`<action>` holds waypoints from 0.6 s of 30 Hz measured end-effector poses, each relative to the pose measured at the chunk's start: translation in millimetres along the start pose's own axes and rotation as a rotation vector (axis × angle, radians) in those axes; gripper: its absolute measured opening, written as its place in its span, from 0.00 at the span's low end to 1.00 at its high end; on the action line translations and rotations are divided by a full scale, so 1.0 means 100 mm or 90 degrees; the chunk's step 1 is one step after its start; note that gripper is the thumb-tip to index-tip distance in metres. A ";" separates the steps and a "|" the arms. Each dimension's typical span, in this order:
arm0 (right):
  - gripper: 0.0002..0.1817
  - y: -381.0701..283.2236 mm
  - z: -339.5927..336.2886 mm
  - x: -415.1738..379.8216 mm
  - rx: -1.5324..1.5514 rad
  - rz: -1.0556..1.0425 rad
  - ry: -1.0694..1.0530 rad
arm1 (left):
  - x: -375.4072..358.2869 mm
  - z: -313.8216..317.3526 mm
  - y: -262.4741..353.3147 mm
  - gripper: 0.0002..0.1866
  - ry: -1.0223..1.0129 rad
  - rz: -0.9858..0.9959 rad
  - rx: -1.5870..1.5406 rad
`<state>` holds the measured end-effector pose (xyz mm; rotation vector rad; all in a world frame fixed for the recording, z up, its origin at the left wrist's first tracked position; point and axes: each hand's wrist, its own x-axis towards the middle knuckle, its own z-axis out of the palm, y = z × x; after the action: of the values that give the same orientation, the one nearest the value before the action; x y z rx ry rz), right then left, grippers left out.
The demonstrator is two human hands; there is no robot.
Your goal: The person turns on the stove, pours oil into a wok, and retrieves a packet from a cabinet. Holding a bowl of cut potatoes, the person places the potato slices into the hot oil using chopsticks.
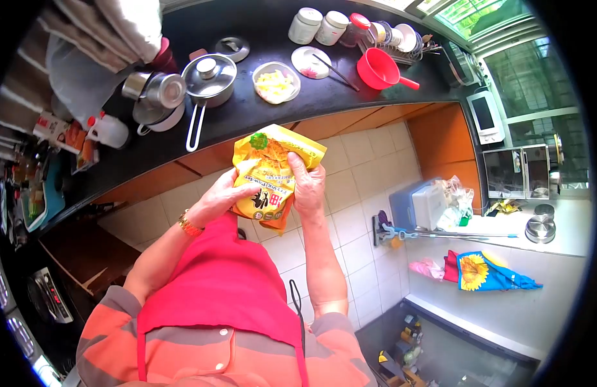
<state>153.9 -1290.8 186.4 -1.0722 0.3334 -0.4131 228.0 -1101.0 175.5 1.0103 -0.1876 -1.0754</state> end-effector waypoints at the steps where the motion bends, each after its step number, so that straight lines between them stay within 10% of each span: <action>1: 0.11 0.02 -0.02 0.12 0.012 -0.019 0.029 | 0.17 -0.02 0.01 0.33 -0.005 -0.005 -0.004; 18: 0.15 -0.11 -0.51 2.36 -0.159 0.128 0.113 | 2.34 -0.73 0.54 0.32 -0.107 -0.159 -0.154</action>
<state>335.7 -1448.0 158.5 -1.2338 0.6580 -0.2915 423.1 -1239.4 99.6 0.7376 -0.0650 -1.3767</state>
